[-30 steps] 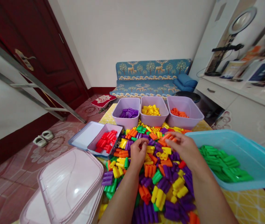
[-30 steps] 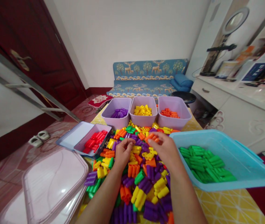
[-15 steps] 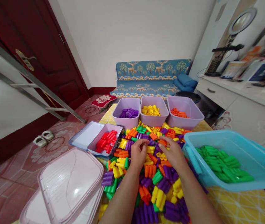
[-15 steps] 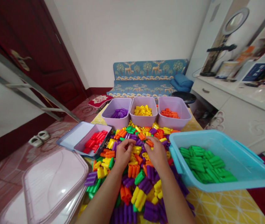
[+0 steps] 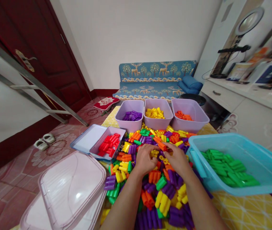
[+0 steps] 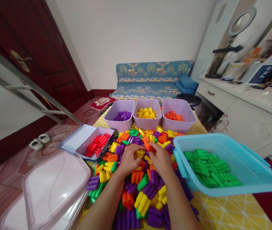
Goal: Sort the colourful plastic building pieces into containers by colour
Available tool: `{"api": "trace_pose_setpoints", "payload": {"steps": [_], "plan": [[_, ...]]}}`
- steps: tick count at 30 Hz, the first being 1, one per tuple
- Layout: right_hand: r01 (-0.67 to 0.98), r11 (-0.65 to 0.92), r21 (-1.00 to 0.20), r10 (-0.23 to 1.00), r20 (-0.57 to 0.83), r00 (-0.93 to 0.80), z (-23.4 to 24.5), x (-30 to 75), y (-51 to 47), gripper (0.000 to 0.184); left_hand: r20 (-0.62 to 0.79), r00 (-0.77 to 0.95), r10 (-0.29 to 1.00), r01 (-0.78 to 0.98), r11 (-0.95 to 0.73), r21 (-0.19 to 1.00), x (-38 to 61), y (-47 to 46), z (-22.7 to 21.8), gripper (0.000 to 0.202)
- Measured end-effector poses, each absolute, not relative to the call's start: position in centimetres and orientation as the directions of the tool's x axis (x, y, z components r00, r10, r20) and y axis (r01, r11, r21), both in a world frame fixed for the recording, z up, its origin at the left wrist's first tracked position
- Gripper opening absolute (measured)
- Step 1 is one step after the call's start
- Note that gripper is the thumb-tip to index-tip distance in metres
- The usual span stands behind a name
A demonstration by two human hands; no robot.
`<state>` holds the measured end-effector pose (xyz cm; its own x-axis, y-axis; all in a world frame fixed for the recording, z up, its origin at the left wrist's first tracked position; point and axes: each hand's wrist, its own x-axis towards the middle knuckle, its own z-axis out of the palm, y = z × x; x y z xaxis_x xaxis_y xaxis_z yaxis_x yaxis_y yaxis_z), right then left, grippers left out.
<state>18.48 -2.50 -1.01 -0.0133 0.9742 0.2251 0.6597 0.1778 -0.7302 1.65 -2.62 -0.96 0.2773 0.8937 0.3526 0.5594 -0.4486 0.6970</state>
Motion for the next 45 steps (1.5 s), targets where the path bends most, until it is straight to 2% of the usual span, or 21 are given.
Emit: {"api": "trace_pose_setpoints", "payload": {"steps": [5, 8, 11, 13, 16, 18, 24, 31, 37, 42, 43, 45], "plan": [[0.492, 0.122, -0.862, 0.983, 0.175, 0.063, -1.8, 18.7, -2.6, 0.043, 0.362, 0.24, 0.901, 0.556, -0.434, 0.709, 1.9, -2.4, -1.4, 0.046], [0.465, 0.084, -0.881, 0.982, 0.153, 0.112, -1.7, 18.7, -2.7, 0.044, 0.368, 0.16, 0.916, 0.47, -0.398, 0.787, 2.0, -2.0, -2.0, 0.035], [0.455, 0.108, -0.884, 0.976, 0.182, 0.121, -0.9, 18.4, -3.0, 0.04, 0.36, -0.003, 0.933, 0.272, -0.345, 0.898, 1.9, -1.8, -2.4, 0.03], [0.451, 0.147, -0.88, 0.97, 0.217, 0.107, -0.2, 17.9, -3.3, 0.036, 0.315, -0.085, 0.945, 0.106, -0.306, 0.946, 1.7, -1.7, -2.6, 0.035], [0.418, 0.186, -0.889, 0.971, 0.23, 0.057, 0.9, 17.0, -3.8, 0.035, 0.281, -0.057, 0.958, -0.101, -0.285, 0.953, 1.6, -1.9, -2.3, 0.044], [0.374, 0.191, -0.907, 0.978, 0.209, 0.007, 1.3, 16.3, -4.1, 0.038, 0.31, 0.006, 0.951, -0.167, -0.305, 0.938, 1.7, -2.2, -2.0, 0.043], [0.371, 0.211, -0.904, 0.977, 0.203, -0.059, 1.3, 15.0, -4.5, 0.037, 0.34, 0.112, 0.934, -0.049, -0.337, 0.94, 1.8, -2.7, -1.4, 0.037], [0.486, 0.17, -0.857, 0.984, 0.17, -0.044, 1.1, 15.8, -4.4, 0.026, 0.307, 0.148, 0.94, 0.047, -0.317, 0.947, 1.8, -2.8, -1.1, 0.033], [0.575, 0.14, -0.806, 0.989, 0.142, -0.041, 2.0, 16.9, -4.7, 0.027, 0.263, 0.071, 0.962, -0.013, -0.263, 0.965, 2.1, -2.6, -1.4, 0.034], [0.713, 0.195, -0.673, 0.976, 0.062, -0.208, 4.4, 18.6, -5.0, 0.024, 0.221, 0.04, 0.974, -0.078, -0.217, 0.973, 2.3, -2.5, -1.6, 0.037], [0.705, 0.196, -0.681, 0.975, 0.059, -0.214, 5.0, 18.6, -4.7, 0.021, 0.22, 0.036, 0.975, -0.073, -0.217, 0.973, 2.3, -2.5, -1.6, 0.037], [0.605, 0.185, -0.775, 0.982, 0.122, -0.144, 6.1, 18.4, -3.7, 0.022, 0.22, 0.031, 0.975, -0.064, -0.218, 0.974, 2.3, -2.5, -1.6, 0.038]]}}
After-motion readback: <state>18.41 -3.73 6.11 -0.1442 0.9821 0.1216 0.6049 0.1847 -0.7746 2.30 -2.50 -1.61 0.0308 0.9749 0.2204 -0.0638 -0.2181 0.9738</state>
